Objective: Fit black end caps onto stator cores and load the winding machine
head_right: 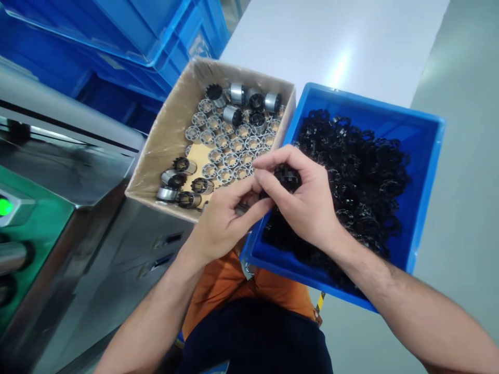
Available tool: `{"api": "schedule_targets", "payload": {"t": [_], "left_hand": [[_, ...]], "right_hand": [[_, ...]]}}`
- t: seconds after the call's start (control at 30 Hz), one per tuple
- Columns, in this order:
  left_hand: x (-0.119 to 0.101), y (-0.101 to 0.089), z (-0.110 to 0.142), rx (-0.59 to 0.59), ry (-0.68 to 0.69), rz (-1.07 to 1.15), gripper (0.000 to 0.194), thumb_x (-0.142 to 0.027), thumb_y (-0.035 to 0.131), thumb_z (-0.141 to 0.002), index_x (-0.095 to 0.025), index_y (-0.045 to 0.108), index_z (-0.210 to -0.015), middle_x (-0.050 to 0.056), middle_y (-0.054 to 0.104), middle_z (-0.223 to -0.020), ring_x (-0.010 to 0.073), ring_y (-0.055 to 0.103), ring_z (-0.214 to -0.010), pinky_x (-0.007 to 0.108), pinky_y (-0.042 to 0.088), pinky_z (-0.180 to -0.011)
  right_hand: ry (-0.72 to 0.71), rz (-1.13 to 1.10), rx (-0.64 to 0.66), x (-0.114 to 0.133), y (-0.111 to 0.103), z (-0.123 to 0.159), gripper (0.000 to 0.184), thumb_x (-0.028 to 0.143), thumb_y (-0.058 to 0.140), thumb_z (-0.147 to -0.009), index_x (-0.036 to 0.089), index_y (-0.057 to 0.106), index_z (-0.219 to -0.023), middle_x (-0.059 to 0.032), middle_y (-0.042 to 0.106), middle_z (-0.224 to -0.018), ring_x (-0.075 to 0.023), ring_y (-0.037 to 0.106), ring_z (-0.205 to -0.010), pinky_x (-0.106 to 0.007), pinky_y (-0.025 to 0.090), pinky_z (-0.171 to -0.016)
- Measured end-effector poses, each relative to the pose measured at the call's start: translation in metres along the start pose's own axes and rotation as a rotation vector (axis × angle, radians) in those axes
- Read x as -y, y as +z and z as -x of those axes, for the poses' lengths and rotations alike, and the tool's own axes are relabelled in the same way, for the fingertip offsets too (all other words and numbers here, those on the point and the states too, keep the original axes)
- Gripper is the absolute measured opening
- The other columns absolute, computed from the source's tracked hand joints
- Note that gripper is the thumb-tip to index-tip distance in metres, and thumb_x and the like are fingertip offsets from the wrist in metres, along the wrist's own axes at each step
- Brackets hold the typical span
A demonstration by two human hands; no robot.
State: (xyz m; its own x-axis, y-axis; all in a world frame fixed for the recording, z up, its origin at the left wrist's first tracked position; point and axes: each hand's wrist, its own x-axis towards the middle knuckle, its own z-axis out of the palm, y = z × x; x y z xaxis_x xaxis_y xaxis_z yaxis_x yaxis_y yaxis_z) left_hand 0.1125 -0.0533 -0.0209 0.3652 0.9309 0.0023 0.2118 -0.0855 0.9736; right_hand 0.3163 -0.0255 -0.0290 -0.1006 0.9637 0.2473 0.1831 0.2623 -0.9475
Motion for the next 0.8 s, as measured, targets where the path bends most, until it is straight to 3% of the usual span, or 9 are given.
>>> {"api": "schedule_targets", "payload": {"t": [0.07, 0.1, 0.2, 0.27, 0.4, 0.57, 0.67, 0.73, 0.8], "left_hand": [[0.009, 0.008, -0.001, -0.077, 0.024, 0.045, 0.033, -0.049, 0.078, -0.123, -0.024, 0.07, -0.102, -0.005, 0.059, -0.078, 0.014, 0.052, -0.067, 0.035, 0.04, -0.068], [0.014, 0.009, -0.001, -0.124, 0.033, 0.071, 0.034, -0.05, 0.075, -0.125, -0.024, 0.07, -0.104, -0.004, 0.062, -0.081, 0.0142, 0.052, -0.067, 0.035, 0.04, -0.067], [0.027, 0.007, 0.0, -0.244, 0.013, 0.127, 0.041, -0.061, 0.072, -0.125, -0.026, 0.071, -0.104, 0.0, 0.072, -0.092, 0.0149, 0.055, -0.066, 0.037, 0.041, -0.066], [0.029, 0.005, 0.001, -0.287, -0.003, 0.113, 0.044, -0.063, 0.07, -0.126, -0.026, 0.069, -0.102, 0.0, 0.069, -0.089, 0.0163, 0.055, -0.068, 0.038, 0.043, -0.068], [0.024, 0.007, 0.0, -0.292, 0.068, 0.045, 0.047, -0.062, 0.066, -0.128, -0.026, 0.064, -0.098, 0.001, 0.062, -0.087, 0.0198, 0.057, -0.079, 0.039, 0.046, -0.075], [0.024, 0.008, 0.0, -0.25, 0.063, -0.009, 0.039, -0.059, 0.057, -0.131, -0.026, 0.066, -0.112, 0.003, 0.07, -0.099, 0.0221, 0.064, -0.089, 0.041, 0.053, -0.085], [0.032, 0.004, -0.001, -0.216, 0.022, 0.154, 0.038, -0.062, 0.074, -0.123, -0.028, 0.064, -0.138, 0.0, 0.067, -0.097, 0.0211, 0.065, -0.085, 0.038, 0.054, -0.081], [0.037, -0.001, -0.003, -0.181, -0.018, 0.32, 0.059, -0.058, 0.091, -0.11, -0.03, 0.059, -0.152, -0.001, 0.067, -0.099, 0.0208, 0.068, -0.087, 0.035, 0.056, -0.079], [0.04, -0.007, -0.007, -0.17, -0.076, 0.476, 0.071, -0.049, 0.1, -0.096, -0.033, 0.059, -0.152, 0.001, 0.069, -0.106, 0.021, 0.071, -0.095, 0.032, 0.058, -0.077]], "right_hand": [[-0.079, 0.064, -0.034, -0.002, -0.005, -0.005, 0.004, 0.024, 0.09, -0.109, 0.028, 0.09, -0.109, -0.0026, 0.088, -0.106, -0.021, 0.083, -0.096, -0.04, 0.074, -0.096], [-0.089, 0.073, -0.054, -0.002, -0.008, -0.008, 0.002, 0.027, 0.091, -0.11, 0.029, 0.09, -0.109, -0.0031, 0.088, -0.107, -0.0212, 0.084, -0.094, -0.04, 0.075, -0.091], [-0.011, 0.021, -0.094, -0.001, -0.019, -0.017, 0.013, 0.041, 0.096, -0.11, 0.03, 0.09, -0.108, -0.0014, 0.085, -0.098, -0.0158, 0.075, -0.067, -0.032, 0.063, -0.058], [0.039, -0.023, 0.008, 0.003, -0.023, -0.019, 0.023, 0.048, 0.102, -0.105, 0.029, 0.091, -0.104, 0.0009, 0.083, -0.088, -0.012, 0.063, -0.054, -0.03, 0.051, -0.047], [-0.098, 0.004, 0.27, 0.01, -0.019, -0.01, 0.027, 0.043, 0.113, -0.094, 0.026, 0.093, -0.102, 0.0004, 0.084, -0.088, -0.0153, 0.073, -0.07, -0.033, 0.062, -0.067], [-0.189, 0.121, 0.303, 0.007, -0.008, 0.002, 0.011, 0.029, 0.101, -0.104, 0.029, 0.091, -0.109, -0.0047, 0.09, -0.108, -0.0234, 0.084, -0.095, -0.039, 0.07, -0.086], [-0.203, 0.123, 0.286, 0.008, -0.009, 0.001, 0.013, 0.028, 0.1, -0.103, 0.03, 0.088, -0.107, -0.0071, 0.092, -0.12, -0.028, 0.087, -0.111, -0.045, 0.075, -0.098], [-0.194, 0.103, 0.283, 0.011, -0.012, -0.001, 0.015, 0.031, 0.102, -0.103, 0.03, 0.087, -0.105, -0.0082, 0.093, -0.128, -0.0302, 0.089, -0.119, -0.047, 0.076, -0.103], [-0.165, 0.065, 0.286, 0.013, -0.016, -0.003, 0.019, 0.036, 0.103, -0.104, 0.03, 0.085, -0.104, -0.008, 0.094, -0.128, -0.0316, 0.09, -0.124, -0.048, 0.076, -0.105]]}}
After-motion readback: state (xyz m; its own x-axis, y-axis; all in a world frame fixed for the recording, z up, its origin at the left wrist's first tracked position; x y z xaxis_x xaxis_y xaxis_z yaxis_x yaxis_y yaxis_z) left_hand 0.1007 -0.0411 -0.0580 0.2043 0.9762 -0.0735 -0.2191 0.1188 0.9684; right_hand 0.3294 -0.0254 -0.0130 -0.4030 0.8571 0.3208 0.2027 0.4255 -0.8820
